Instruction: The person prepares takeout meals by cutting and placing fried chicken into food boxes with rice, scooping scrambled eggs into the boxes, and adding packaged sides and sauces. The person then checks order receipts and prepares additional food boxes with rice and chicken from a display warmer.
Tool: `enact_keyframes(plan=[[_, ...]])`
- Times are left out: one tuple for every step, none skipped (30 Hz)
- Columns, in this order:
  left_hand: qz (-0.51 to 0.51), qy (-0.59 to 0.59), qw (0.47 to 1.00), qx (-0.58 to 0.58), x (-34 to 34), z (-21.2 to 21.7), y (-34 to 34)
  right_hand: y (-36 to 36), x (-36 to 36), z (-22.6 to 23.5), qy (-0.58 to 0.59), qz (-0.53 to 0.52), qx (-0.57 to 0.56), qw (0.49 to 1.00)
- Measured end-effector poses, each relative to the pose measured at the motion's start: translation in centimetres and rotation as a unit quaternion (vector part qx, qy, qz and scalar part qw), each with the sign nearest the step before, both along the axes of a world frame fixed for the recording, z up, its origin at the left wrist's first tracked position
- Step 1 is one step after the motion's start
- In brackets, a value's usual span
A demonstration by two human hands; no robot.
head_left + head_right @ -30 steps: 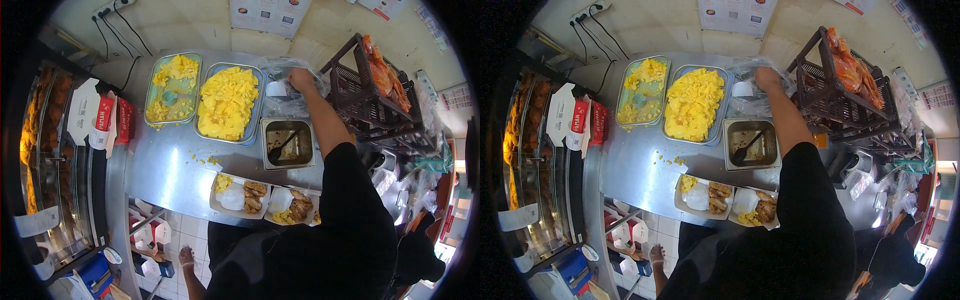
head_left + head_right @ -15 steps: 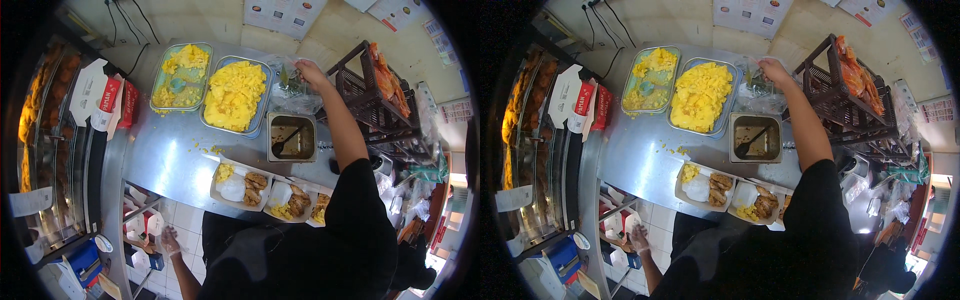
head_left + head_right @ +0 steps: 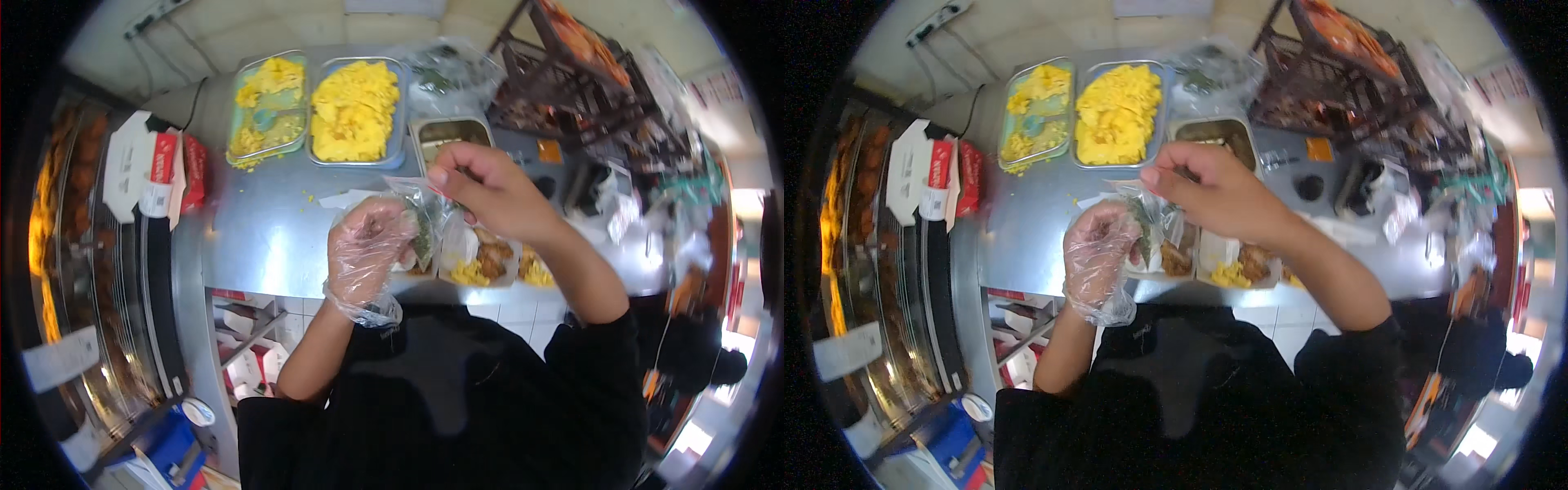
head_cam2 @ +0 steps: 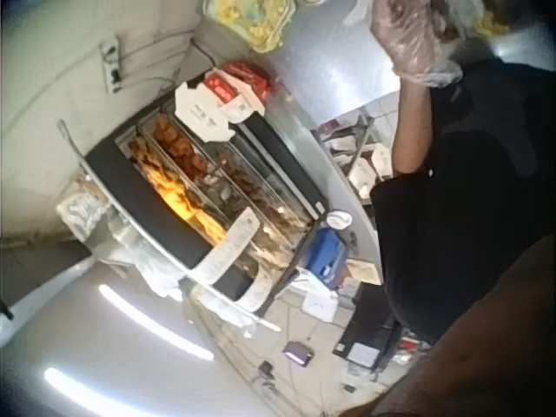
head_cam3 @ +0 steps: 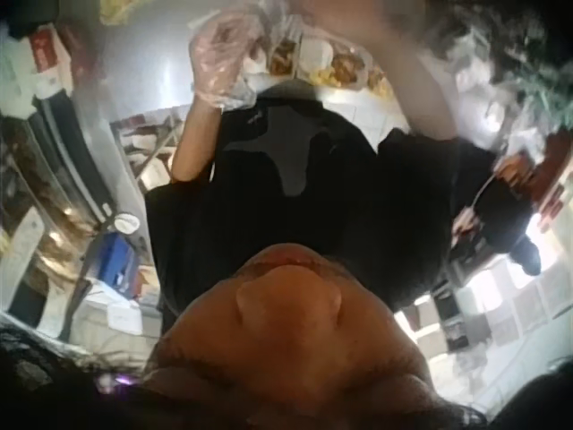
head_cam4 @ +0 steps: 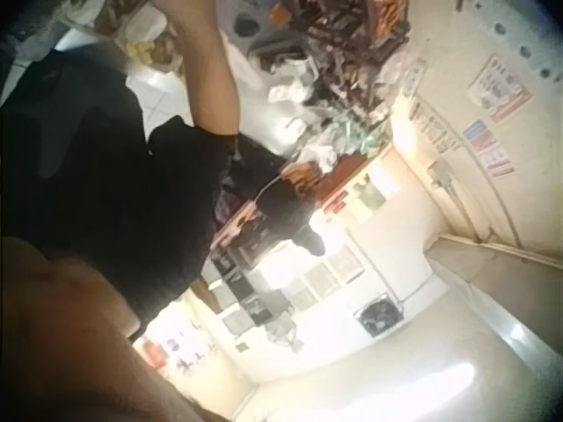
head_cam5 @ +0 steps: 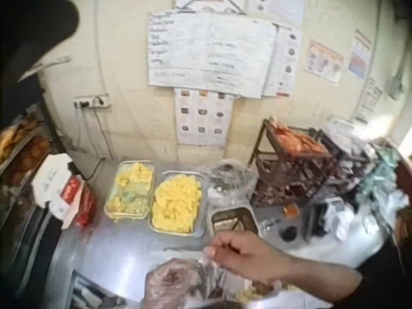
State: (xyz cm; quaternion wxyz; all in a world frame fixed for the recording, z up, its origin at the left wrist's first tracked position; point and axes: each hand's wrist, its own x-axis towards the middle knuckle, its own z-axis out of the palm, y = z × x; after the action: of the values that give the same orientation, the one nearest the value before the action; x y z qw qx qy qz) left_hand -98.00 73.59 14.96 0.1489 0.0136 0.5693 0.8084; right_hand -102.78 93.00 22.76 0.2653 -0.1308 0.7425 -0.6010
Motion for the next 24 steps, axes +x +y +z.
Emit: enact_keyframes(plan=[[-0.019, -0.001, 1.0, -0.001, 0.7, -1.2, -0.8, 0.1, 2.2, -0.3, 0.056, -0.072, -0.004, 0.996], [-0.012, -0.032, 0.997, 0.065, 1.3, -3.3, -1.6, 0.3, 3.9, -1.2, 0.111, -0.144, -0.004, 0.983], [0.002, -0.065, 0.989, 0.129, 1.6, -4.3, -2.1, 0.4, 5.4, -2.3, 0.109, -0.158, 0.0, 0.981], [-0.017, -0.07, 0.988, 0.135, 1.4, -4.3, -1.4, 1.0, 7.1, -3.7, 0.068, -0.234, -0.048, 0.969], [-0.026, -0.068, 0.989, 0.129, 1.9, -3.7, -0.2, 1.3, 8.8, -5.0, 0.027, -0.305, -0.099, 0.947], [-0.032, -0.065, 0.99, 0.123, 2.3, -3.4, 0.8, 0.9, 9.9, -6.3, 0.027, -0.318, -0.094, 0.943], [-0.073, -0.043, 0.995, 0.06, 2.7, -4.7, 1.6, -0.2, 10.8, -7.7, 0.0, -0.33, -0.096, 0.939], [-0.082, -0.044, 0.994, 0.063, 2.9, -5.8, 1.7, -1.0, 11.6, -9.0, -0.026, -0.341, -0.1, 0.934], [-0.127, -0.079, 0.988, 0.027, 3.2, -6.7, 1.7, -1.4, 12.5, -10.1, -0.025, -0.348, -0.097, 0.932], [-0.171, -0.113, 0.979, -0.008, 3.3, -8.1, 1.8, -1.8, 13.1, -11.5, -0.002, -0.401, -0.085, 0.912], [-0.132, -0.163, 0.978, 0.013, 3.2, -9.3, 1.6, -1.7, 13.4, -12.0, 0.023, -0.456, -0.073, 0.887], [-0.139, -0.16, 0.977, 0.015, 3.0, -10.1, 1.2, -1.3, 13.6, -12.0, 0.028, -0.461, -0.071, 0.884], [-0.104, -0.133, 0.986, -0.005, 2.7, -10.5, 0.7, -0.4, 13.7, -12.0, 0.031, -0.531, -0.103, 0.841], [-0.068, -0.106, 0.992, -0.025, 2.7, -10.8, 0.2, 0.7, 14.1, -11.9, 0.034, -0.597, -0.134, 0.79], [-0.079, -0.081, 0.987, -0.118, 1.7, -11.1, 0.1, 2.4, 14.4, -12.9, 0.044, -0.576, -0.143, 0.804], [-0.081, -0.081, 0.986, -0.119, 1.3, -10.9, 0.6, 3.4, 14.3, -13.7, 0.042, -0.578, -0.143, 0.802], [-0.047, 0.035, 0.969, -0.24, 0.5, -10.4, 1.1, 4.3, 13.7, -14.4, 0.059, -0.61, -0.083, 0.786], [-0.011, 0.15, 0.923, -0.354, -0.1, -10.2, 1.5, 5.1, 13.4, -15.3, 0.074, -0.639, -0.023, 0.766], [0.009, 0.183, 0.907, -0.379, -0.8, -11.9, 1.3, 6.5, 13.7, -16.4, 0.067, -0.641, -0.008, 0.764], [0.013, 0.181, 0.906, -0.383, -0.9, -11.8, 1.4, 8.2, 14.1, -17.3, 0.065, -0.637, -0.01, 0.768], [-0.018, 0.231, 0.844, -0.484, -0.8, -11.7, 1.4, 9.9, 14.4, -18.2, 0.064, -0.661, -0.029, 0.747], [-0.052, 0.275, 0.768, -0.576, -0.6, -11.3, 1.6, 11.6, 14.8, -18.8, 0.062, -0.685, -0.047, 0.725], [-0.074, 0.277, 0.775, -0.563, -0.7, -10.2, 1.6, 13.3, 15.0, -19.0, 0.063, -0.682, -0.051, 0.727], [-0.069, 0.276, 0.773, -0.567, -0.4, -10.1, 1.6, 14.9, 15.1, -19.2, 0.09, -0.705, 0.0, 0.704]])
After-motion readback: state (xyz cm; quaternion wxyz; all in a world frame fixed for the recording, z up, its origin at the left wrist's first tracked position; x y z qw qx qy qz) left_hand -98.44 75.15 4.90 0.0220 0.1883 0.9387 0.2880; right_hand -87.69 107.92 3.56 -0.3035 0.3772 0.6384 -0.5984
